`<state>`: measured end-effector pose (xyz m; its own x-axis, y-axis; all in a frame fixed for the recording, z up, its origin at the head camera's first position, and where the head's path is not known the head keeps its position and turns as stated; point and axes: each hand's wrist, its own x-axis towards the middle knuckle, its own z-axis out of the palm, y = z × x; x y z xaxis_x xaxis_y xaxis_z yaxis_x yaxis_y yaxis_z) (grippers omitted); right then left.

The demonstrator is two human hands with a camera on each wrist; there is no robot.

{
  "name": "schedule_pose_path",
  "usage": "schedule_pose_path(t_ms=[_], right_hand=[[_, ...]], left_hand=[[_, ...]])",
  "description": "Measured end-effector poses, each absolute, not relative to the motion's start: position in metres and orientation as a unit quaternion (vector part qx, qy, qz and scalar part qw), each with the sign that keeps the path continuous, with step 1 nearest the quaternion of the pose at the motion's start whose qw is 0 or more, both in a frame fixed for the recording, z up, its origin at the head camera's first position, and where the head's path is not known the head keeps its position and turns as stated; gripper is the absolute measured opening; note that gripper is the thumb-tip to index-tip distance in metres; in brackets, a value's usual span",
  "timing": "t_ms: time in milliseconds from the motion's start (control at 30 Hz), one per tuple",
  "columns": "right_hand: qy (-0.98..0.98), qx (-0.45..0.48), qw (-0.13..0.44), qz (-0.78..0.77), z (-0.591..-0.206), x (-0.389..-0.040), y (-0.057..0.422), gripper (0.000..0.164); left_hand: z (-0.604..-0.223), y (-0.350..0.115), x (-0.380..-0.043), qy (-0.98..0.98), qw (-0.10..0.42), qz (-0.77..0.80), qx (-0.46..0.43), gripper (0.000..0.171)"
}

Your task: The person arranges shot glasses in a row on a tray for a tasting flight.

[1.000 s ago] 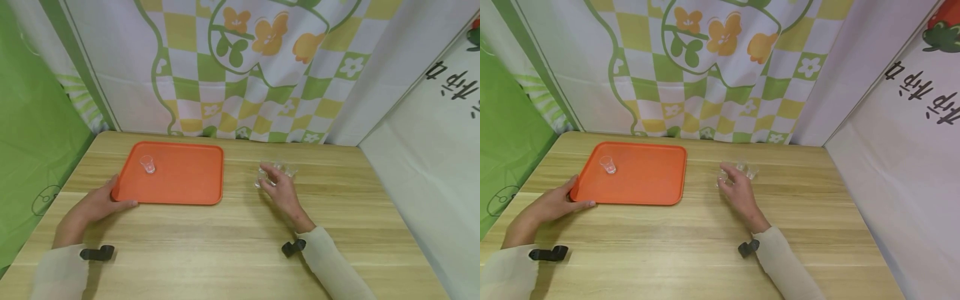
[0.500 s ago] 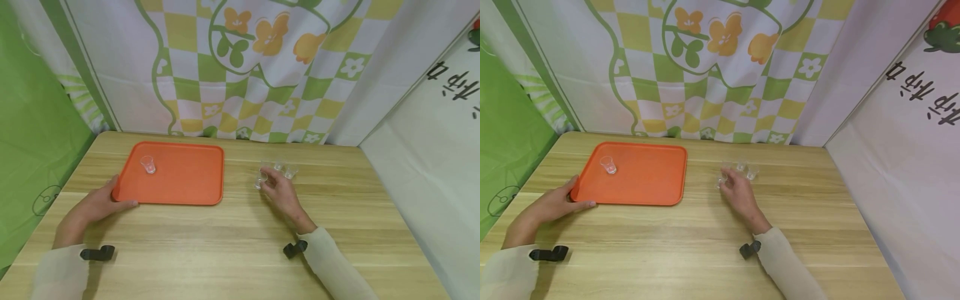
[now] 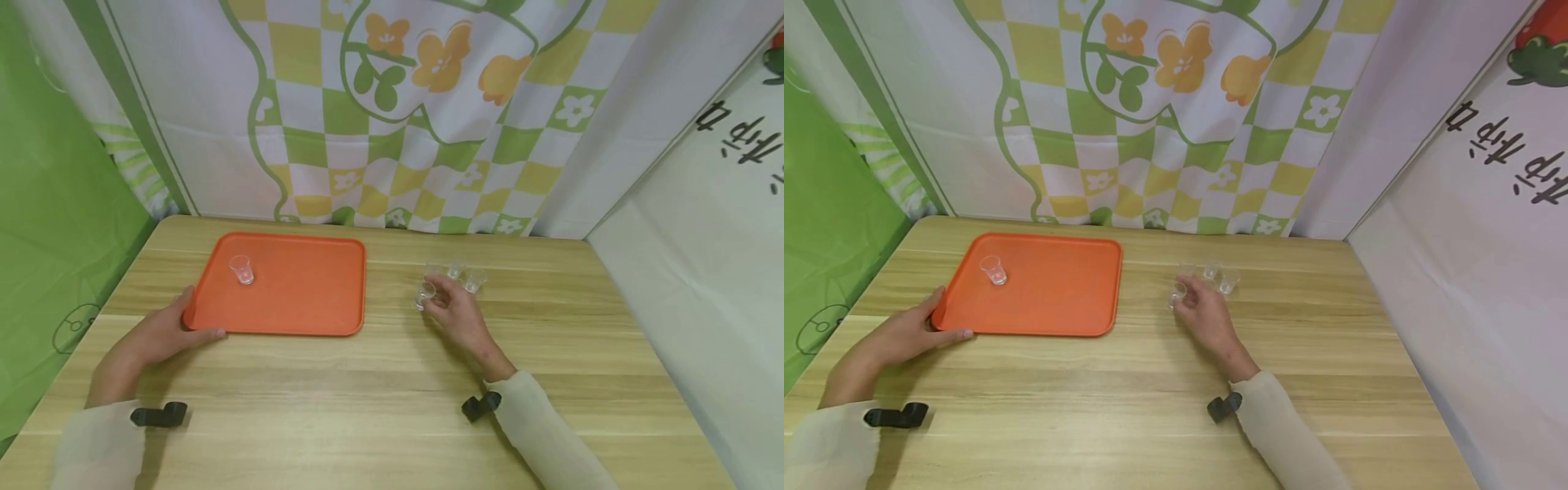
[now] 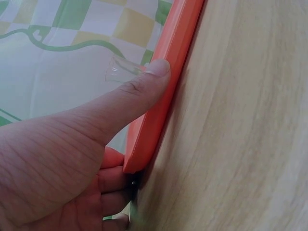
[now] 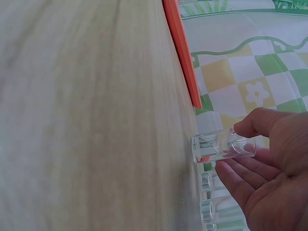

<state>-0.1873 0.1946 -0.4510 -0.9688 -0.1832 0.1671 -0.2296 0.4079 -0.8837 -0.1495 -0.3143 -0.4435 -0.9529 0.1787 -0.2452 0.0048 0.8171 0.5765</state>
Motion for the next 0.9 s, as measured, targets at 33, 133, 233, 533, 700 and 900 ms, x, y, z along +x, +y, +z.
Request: schedule_pose_path(t_ms=[33, 133, 233, 533, 700, 900], right_hand=[[-0.839, 0.122, 0.019, 0.530, -0.4509, -0.1875, 0.1946, 0.047], [-0.841, 0.122, 0.015, 0.527, -0.4517, -0.1880, 0.1947, 0.047], [-0.842, 0.122, 0.013, 0.525, -0.4520, -0.1881, 0.1946, 0.046], [-0.847, 0.127, 0.018, 0.516, -0.4548, -0.1887, 0.1940, 0.046], [-0.852, 0.129, 0.020, 0.507, -0.4555, -0.1887, 0.1932, 0.044], [-0.859, 0.124, 0.025, 0.497, -0.4555, -0.1885, 0.1929, 0.041]], left_hand=[[-0.4435, -0.3144, -0.1495, 0.942, 0.146, 0.299, 0.048, 0.119], [-0.4437, -0.3145, -0.1497, 0.941, 0.149, 0.301, 0.047, 0.119], [-0.4439, -0.3145, -0.1499, 0.940, 0.150, 0.302, 0.046, 0.120], [-0.4432, -0.3143, -0.1496, 0.940, 0.148, 0.303, 0.048, 0.119], [-0.4428, -0.3138, -0.1488, 0.940, 0.147, 0.304, 0.050, 0.119], [-0.4418, -0.3137, -0.1486, 0.940, 0.153, 0.301, 0.045, 0.120]])
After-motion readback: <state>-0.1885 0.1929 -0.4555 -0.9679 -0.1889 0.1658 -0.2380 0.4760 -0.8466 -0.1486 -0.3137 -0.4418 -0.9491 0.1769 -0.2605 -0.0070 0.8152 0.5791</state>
